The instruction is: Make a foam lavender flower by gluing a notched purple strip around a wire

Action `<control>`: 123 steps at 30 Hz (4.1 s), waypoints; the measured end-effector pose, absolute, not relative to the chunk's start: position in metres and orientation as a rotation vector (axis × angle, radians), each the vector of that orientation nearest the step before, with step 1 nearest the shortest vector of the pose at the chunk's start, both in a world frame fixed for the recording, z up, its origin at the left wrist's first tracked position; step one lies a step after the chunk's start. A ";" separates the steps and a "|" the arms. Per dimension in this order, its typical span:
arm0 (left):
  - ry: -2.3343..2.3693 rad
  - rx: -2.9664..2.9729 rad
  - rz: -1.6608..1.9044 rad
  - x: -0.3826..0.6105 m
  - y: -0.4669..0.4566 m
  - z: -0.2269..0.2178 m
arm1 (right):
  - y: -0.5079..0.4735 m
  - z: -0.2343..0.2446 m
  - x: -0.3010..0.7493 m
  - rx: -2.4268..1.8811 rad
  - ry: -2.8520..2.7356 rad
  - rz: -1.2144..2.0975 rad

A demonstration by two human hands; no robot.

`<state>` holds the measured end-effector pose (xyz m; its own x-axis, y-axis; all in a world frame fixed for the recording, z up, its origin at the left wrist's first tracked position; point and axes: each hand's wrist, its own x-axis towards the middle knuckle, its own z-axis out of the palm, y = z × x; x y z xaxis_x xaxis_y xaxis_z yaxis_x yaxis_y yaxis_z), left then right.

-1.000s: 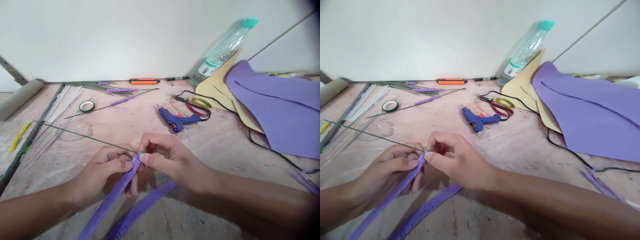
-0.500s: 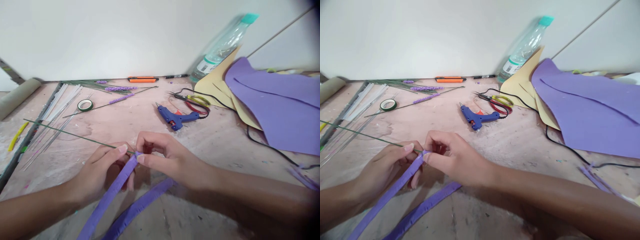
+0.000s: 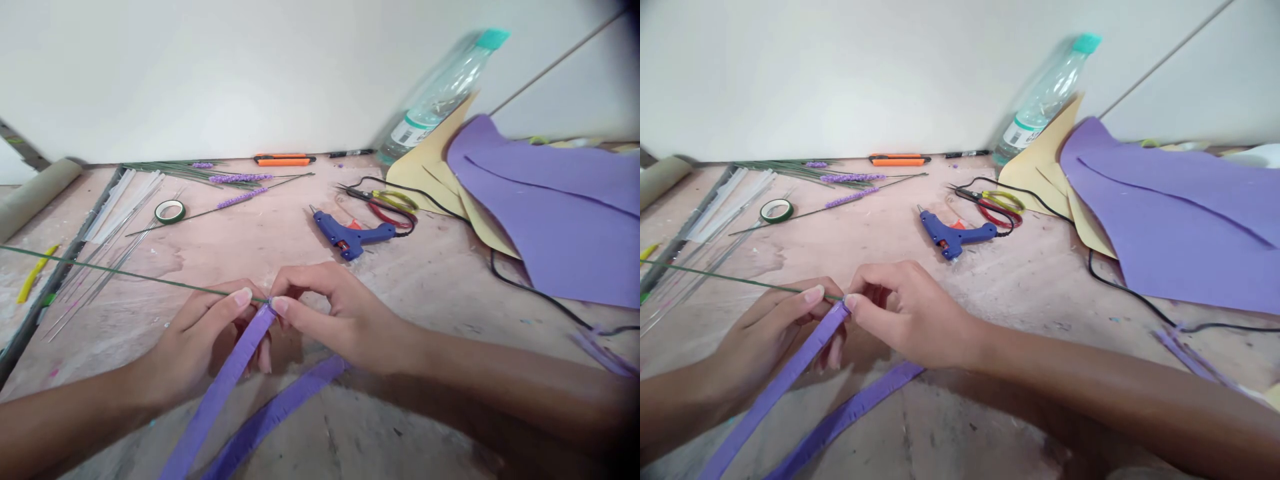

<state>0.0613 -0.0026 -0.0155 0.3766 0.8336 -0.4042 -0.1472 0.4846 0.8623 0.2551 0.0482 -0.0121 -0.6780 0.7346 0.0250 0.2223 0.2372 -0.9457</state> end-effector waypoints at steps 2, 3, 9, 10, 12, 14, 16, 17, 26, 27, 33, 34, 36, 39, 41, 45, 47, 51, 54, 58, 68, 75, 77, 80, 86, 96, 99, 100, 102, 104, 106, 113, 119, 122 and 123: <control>0.991 0.823 0.724 0.061 -0.003 -0.017 | 0.047 -0.013 0.254 -0.859 -2.041 1.381; 0.991 0.821 0.721 0.060 -0.004 -0.018 | 0.046 -0.013 0.254 -0.852 -2.037 1.364; 0.977 0.773 0.720 0.061 -0.004 -0.018 | 0.045 -0.011 0.253 -0.827 -2.021 1.305; 0.987 0.767 0.713 0.061 -0.004 -0.018 | 0.045 -0.011 0.253 -0.818 -2.025 1.300; 1.002 0.755 0.699 0.062 -0.003 -0.017 | 0.045 -0.011 0.253 -0.795 -2.035 1.288; 1.000 0.738 0.696 0.063 -0.003 -0.016 | 0.045 -0.011 0.254 -0.776 -2.038 1.294; 0.999 0.726 0.700 0.062 -0.003 -0.016 | 0.045 -0.011 0.254 -0.771 -2.031 1.314; 1.001 0.731 0.700 0.062 -0.003 -0.016 | 0.045 -0.011 0.254 -0.774 -2.025 1.326; 1.030 0.818 0.727 0.062 -0.003 -0.017 | 0.049 -0.007 0.256 -0.821 -2.013 1.466; 1.040 0.836 0.724 0.061 -0.003 -0.016 | 0.050 -0.007 0.257 -0.826 -2.028 1.473; 1.046 0.908 0.720 0.058 -0.004 -0.017 | 0.055 -0.007 0.261 -0.786 -2.072 1.581; 1.032 0.899 0.721 0.058 -0.004 -0.017 | 0.054 -0.007 0.261 -0.770 -2.091 1.571; 1.015 0.867 0.721 0.060 -0.004 -0.016 | 0.053 -0.008 0.260 -0.724 -2.161 1.453; 0.987 0.840 0.718 0.061 -0.003 -0.015 | 0.050 -0.008 0.259 -0.695 -2.264 1.155; 0.934 0.847 0.744 0.061 -0.004 -0.014 | 0.048 -0.009 0.258 -0.725 -2.290 1.039; 0.847 0.866 0.779 0.060 -0.004 -0.015 | 0.047 -0.014 0.256 -0.736 -2.247 0.925; 0.851 0.868 0.762 0.060 -0.004 -0.016 | 0.046 -0.016 0.255 -0.715 -2.197 0.872; 0.849 0.877 0.755 0.060 -0.005 -0.017 | 0.042 -0.015 0.255 -0.767 -2.166 0.839; 0.853 0.884 0.751 0.060 -0.006 -0.018 | 0.040 -0.013 0.255 -0.793 -2.149 0.885; 0.863 0.879 0.751 0.060 -0.005 -0.019 | 0.040 -0.012 0.253 -0.771 -2.077 0.966; 0.907 0.773 0.788 0.064 -0.008 -0.019 | 0.040 -0.010 0.254 -0.756 -2.090 1.070; 0.981 0.912 0.777 0.062 -0.006 -0.020 | 0.040 -0.011 0.254 -0.811 -2.007 1.349; 0.963 0.945 0.783 0.062 -0.006 -0.018 | 0.042 -0.012 0.254 -0.831 -1.965 1.444; 0.958 0.989 0.792 0.063 -0.006 -0.014 | 0.044 -0.012 0.256 -0.790 -1.937 1.546; 0.926 1.001 0.807 0.063 -0.003 -0.014 | 0.043 -0.008 0.256 -0.848 -2.069 1.417; 0.938 0.800 0.799 0.065 -0.005 -0.017 | 0.040 -0.013 0.252 -0.810 -1.991 1.318; 0.924 0.778 0.785 0.066 -0.005 -0.016 | 0.040 -0.011 0.252 -0.824 -2.018 1.272; 0.923 0.781 0.778 0.066 -0.006 -0.015 | 0.039 -0.010 0.252 -0.829 -2.025 1.266; 0.930 0.789 0.767 0.066 -0.006 -0.014 | 0.039 -0.009 0.252 -0.836 -2.026 1.263; 0.935 0.802 0.753 0.066 -0.007 -0.012 | 0.038 -0.007 0.252 -0.838 -2.017 1.273; 0.941 0.815 0.743 0.066 -0.007 -0.011 | 0.038 -0.007 0.251 -0.834 -2.005 1.294; 0.911 0.878 0.747 0.065 -0.006 -0.013 | 0.036 -0.009 0.251 -0.821 -1.953 1.368; 0.976 0.958 0.766 0.061 -0.008 -0.016 | 0.042 -0.007 0.256 -0.781 -1.933 1.527; 1.009 1.102 0.763 0.057 -0.007 -0.016 | 0.046 -0.007 0.258 -0.764 -1.906 1.622; 1.014 1.157 0.757 0.056 -0.007 -0.016 | 0.047 -0.006 0.258 -0.771 -1.915 1.634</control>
